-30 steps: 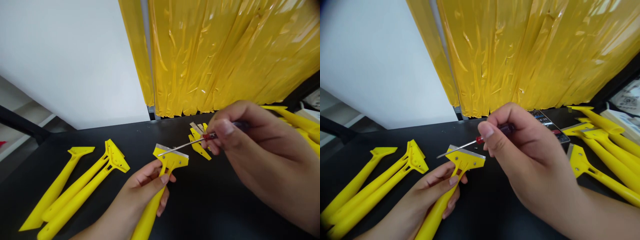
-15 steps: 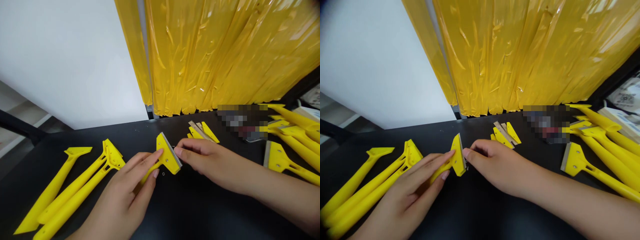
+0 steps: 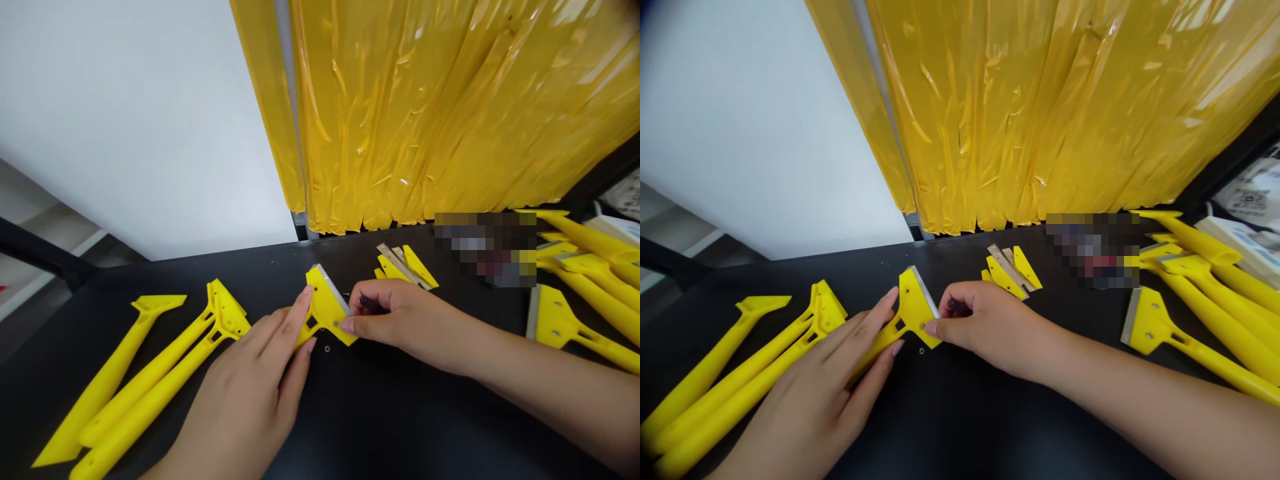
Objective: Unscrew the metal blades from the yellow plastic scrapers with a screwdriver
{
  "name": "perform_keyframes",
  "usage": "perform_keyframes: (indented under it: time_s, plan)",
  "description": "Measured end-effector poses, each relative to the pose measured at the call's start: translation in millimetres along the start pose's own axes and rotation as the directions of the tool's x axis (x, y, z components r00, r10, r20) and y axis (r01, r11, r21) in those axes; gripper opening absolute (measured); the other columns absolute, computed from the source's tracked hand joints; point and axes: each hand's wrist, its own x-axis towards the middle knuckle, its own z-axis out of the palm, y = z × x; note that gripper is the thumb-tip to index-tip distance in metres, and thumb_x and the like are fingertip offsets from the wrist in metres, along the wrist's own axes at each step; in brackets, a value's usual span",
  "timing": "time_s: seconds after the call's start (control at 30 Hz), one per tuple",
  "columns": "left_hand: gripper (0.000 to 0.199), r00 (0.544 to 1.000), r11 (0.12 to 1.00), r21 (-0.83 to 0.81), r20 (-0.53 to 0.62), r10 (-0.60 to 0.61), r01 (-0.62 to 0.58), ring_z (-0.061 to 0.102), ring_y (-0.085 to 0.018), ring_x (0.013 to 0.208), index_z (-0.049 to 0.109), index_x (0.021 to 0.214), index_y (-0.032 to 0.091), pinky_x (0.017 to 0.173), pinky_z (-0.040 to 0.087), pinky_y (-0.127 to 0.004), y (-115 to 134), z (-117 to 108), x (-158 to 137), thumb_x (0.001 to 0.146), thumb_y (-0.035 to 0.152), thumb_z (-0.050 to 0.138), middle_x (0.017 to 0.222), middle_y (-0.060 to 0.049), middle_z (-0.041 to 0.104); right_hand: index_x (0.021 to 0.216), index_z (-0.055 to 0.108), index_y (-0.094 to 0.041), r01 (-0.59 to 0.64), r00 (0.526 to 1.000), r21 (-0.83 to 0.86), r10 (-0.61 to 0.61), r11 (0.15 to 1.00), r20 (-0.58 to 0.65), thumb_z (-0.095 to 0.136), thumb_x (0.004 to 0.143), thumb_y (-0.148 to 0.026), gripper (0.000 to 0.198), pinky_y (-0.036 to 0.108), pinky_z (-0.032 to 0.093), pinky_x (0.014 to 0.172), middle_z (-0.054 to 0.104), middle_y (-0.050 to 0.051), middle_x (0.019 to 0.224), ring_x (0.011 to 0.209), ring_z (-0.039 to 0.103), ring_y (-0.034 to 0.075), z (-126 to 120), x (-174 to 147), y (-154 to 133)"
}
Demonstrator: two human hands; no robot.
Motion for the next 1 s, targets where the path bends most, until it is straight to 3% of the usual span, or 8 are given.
perform_keyframes:
  time_s: [0.1, 0.27, 0.37, 0.43, 0.53, 0.7, 0.87, 1.0]
  plan:
    - [0.070, 1.000, 1.000, 0.020, 0.009, 0.000, -0.001, 0.074, -0.033, 0.117, 0.021, 0.169, 0.038, 0.089, 0.065, -0.047, -0.9, 1.2, -1.3, 0.108, 0.031, 0.053, 0.145, -0.012, 0.069, 0.079, 0.062, -0.020, -0.028, 0.999, 0.082, 0.025, 0.996, 0.030, 0.091, 0.077, -0.044, 0.038, 0.025, 0.028, 0.057, 0.051, -0.006, 0.071, 0.065, 0.040, 0.011, -0.3, 2.6, 3.6]
    - [0.074, 0.999, 0.999, -0.018, 0.028, -0.029, 0.030, 0.077, -0.034, 0.110, 0.016, 0.170, 0.039, 0.086, 0.066, -0.048, -1.2, 0.8, 0.9, 0.107, 0.033, 0.054, 0.135, -0.012, 0.074, 0.080, 0.053, -0.022, -0.146, 0.976, 0.300, 0.088, 0.943, 0.199, 0.086, 0.078, -0.056, 0.047, 0.025, 0.018, 0.050, 0.036, -0.011, 0.060, 0.053, 0.024, 0.009, -2.4, 3.2, 6.2]
    - [0.065, 0.999, 0.997, -0.073, 0.042, -0.002, 0.005, 0.074, -0.029, 0.118, 0.031, 0.167, 0.041, 0.098, 0.063, -0.046, -3.4, 1.2, 2.3, 0.108, 0.027, 0.053, 0.141, -0.009, 0.071, 0.082, 0.051, -0.023, -0.135, 0.976, 0.363, 0.062, 0.922, 0.207, 0.085, 0.079, -0.056, 0.048, 0.025, 0.016, 0.050, 0.035, -0.011, 0.062, 0.054, 0.020, 0.008, -8.8, 3.8, 2.6]
    - [0.056, 0.999, 0.996, -0.089, 0.045, 0.029, -0.025, 0.070, -0.027, 0.127, 0.047, 0.159, 0.040, 0.106, 0.059, -0.045, -5.4, 1.9, 2.3, 0.107, 0.020, 0.050, 0.146, -0.007, 0.068, 0.083, 0.053, -0.022, -0.090, 0.989, 0.365, 0.039, 0.927, 0.146, 0.086, 0.079, -0.054, 0.046, 0.025, 0.015, 0.051, 0.037, -0.011, 0.065, 0.055, 0.020, 0.007, -16.8, 4.8, -0.7]
    - [0.050, 0.997, 0.996, -0.067, 0.034, 0.063, -0.061, 0.071, -0.028, 0.128, 0.064, 0.148, 0.036, 0.107, 0.059, -0.045, -7.0, 2.2, 1.7, 0.105, 0.015, 0.049, 0.146, -0.009, 0.069, 0.084, 0.058, -0.021, -0.011, 1.000, 0.305, 0.010, 0.952, 0.005, 0.088, 0.079, -0.050, 0.042, 0.027, 0.013, 0.050, 0.036, -0.010, 0.063, 0.054, 0.022, 0.007, -32.6, 7.1, -3.5]
    - [0.052, 0.998, 0.996, -0.071, 0.045, 0.054, -0.051, 0.080, -0.025, 0.110, 0.067, 0.146, 0.036, 0.093, 0.066, -0.037, -5.5, -0.4, 2.8, 0.103, 0.014, 0.048, 0.144, -0.009, 0.071, 0.084, 0.060, -0.022, 0.058, 0.989, 0.172, -0.033, 0.983, -0.143, 0.082, 0.084, -0.056, 0.041, 0.028, 0.015, 0.050, 0.034, -0.010, 0.062, 0.053, 0.024, 0.009, -54.9, 9.5, -2.3]
    - [0.050, 0.996, 0.985, -0.166, 0.064, 0.061, -0.049, 0.073, -0.027, 0.127, 0.064, 0.149, 0.034, 0.109, 0.059, -0.042, -7.7, 2.3, 3.2, 0.105, 0.016, 0.049, 0.156, -0.009, 0.063, 0.085, 0.061, -0.023, 0.066, 0.970, -0.050, -0.076, 0.997, -0.231, 0.075, 0.090, -0.056, 0.036, 0.028, 0.020, 0.050, 0.036, -0.009, 0.059, 0.052, 0.026, 0.010, -68.9, 6.5, -2.6]
    - [0.048, 0.998, 0.959, -0.284, 0.055, 0.029, -0.012, 0.066, -0.023, 0.136, 0.065, 0.147, 0.040, 0.119, 0.049, -0.038, -10.9, 6.2, 4.9, 0.107, 0.018, 0.051, 0.160, -0.003, 0.060, 0.083, 0.067, -0.022, 0.045, 0.969, -0.279, -0.110, 0.959, -0.223, 0.077, 0.088, -0.055, 0.034, 0.028, 0.028, 0.051, 0.051, -0.005, 0.065, 0.056, 0.038, 0.011, -85.4, 1.6, -8.5]
